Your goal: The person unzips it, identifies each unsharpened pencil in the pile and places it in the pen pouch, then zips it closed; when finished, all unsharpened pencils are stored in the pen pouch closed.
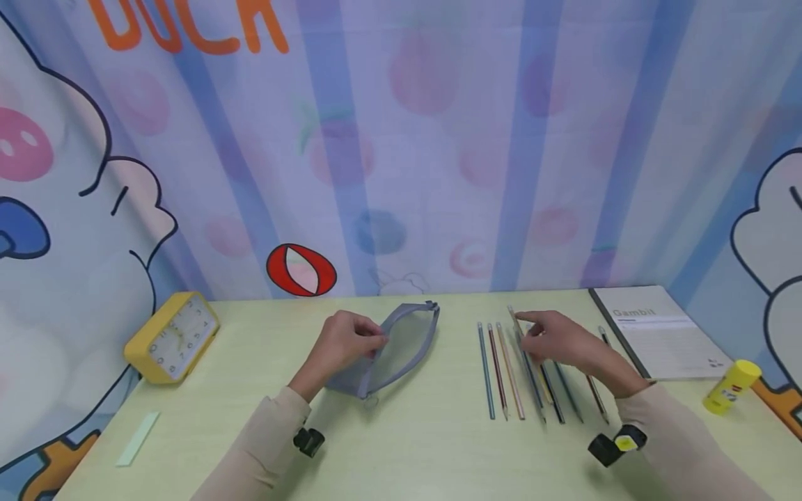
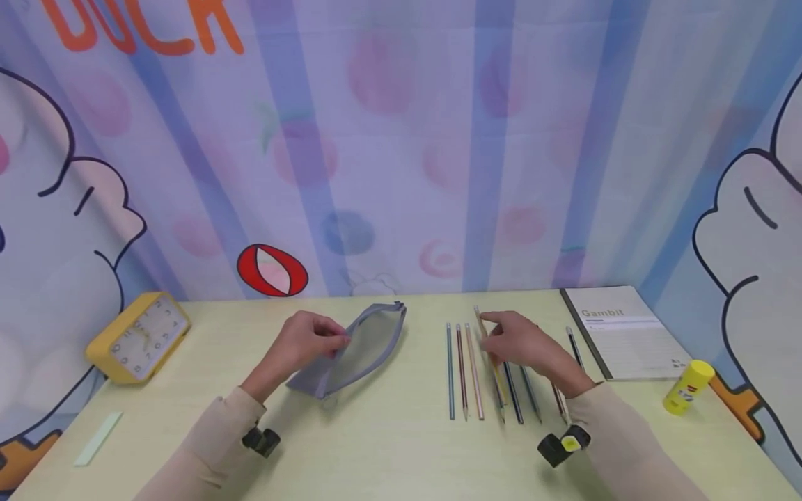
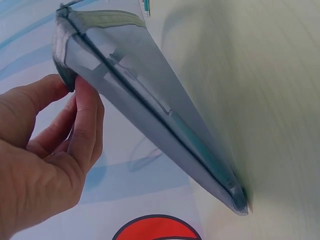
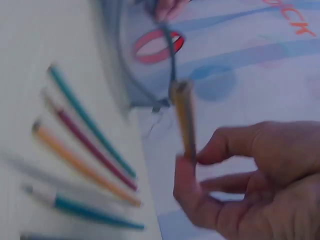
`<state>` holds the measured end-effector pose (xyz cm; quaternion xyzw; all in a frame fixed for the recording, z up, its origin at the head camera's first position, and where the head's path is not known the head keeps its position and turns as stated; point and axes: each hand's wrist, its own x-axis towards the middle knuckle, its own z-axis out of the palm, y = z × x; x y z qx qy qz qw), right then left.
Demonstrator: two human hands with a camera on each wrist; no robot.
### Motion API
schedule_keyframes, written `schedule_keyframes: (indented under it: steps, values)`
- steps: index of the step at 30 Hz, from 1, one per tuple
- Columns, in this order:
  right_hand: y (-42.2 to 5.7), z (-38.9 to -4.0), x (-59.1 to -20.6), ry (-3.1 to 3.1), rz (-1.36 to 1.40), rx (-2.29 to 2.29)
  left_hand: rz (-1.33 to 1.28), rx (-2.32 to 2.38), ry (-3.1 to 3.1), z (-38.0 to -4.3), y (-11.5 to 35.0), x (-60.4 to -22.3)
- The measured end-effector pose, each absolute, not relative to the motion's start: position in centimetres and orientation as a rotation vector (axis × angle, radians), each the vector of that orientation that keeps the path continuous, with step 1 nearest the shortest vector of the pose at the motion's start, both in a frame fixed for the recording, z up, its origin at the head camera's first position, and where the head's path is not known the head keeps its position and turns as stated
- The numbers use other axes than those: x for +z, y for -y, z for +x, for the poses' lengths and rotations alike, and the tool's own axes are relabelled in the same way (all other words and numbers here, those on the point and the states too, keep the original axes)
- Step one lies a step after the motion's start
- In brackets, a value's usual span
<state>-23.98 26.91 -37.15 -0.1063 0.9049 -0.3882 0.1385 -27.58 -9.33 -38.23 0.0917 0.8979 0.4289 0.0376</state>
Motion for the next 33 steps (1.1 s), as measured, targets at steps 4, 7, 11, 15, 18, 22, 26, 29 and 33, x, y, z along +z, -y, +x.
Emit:
schedule_keyframes:
  steps: [4,7,11,15,18,22,26,29,33]
  values:
    - [-25.5,-24.1,-36.1,-2.332,-0.38,-1.4,0.27,1.314,-2.75,-27.6,9.3,-38.2]
    - [-24.2,-24.3,-35.8,-2.148,-0.401,-1.54,0.266,1.31,-2.753,-27.6,9.3,-38.3]
    - [-22.1,-24.3,-36.0,-1.898,-0.368,-1.691,0.274,1.313,-2.753,-27.5,9.3,-38.3]
    - [-20.1,-24.3,-36.5,-1.811,-0.343,-1.752,0.294,1.322,-2.755,-27.6,9.3,-38.3]
    - [-18.5,-24.4,-37.2,-1.822,-0.324,-1.762,0.29,1.319,-2.76,-27.6,9.3,-38.3]
    - [-16.5,-25.0,-38.1,-1.813,-0.305,-1.768,0.284,1.322,-2.758,-27.7,9.3,-38.2]
    - [-14.7,-25.9,-39.0,-1.816,-0.341,-1.756,0.279,1.329,-2.752,-27.6,9.2,-38.2]
    - [-13.6,-26.6,-39.4,-1.821,-0.338,-1.761,0.265,1.327,-2.756,-27.6,9.2,-38.2]
    - [-12.1,-27.8,-39.8,-1.824,-0.31,-1.768,0.265,1.316,-2.771,-27.6,9.1,-38.1]
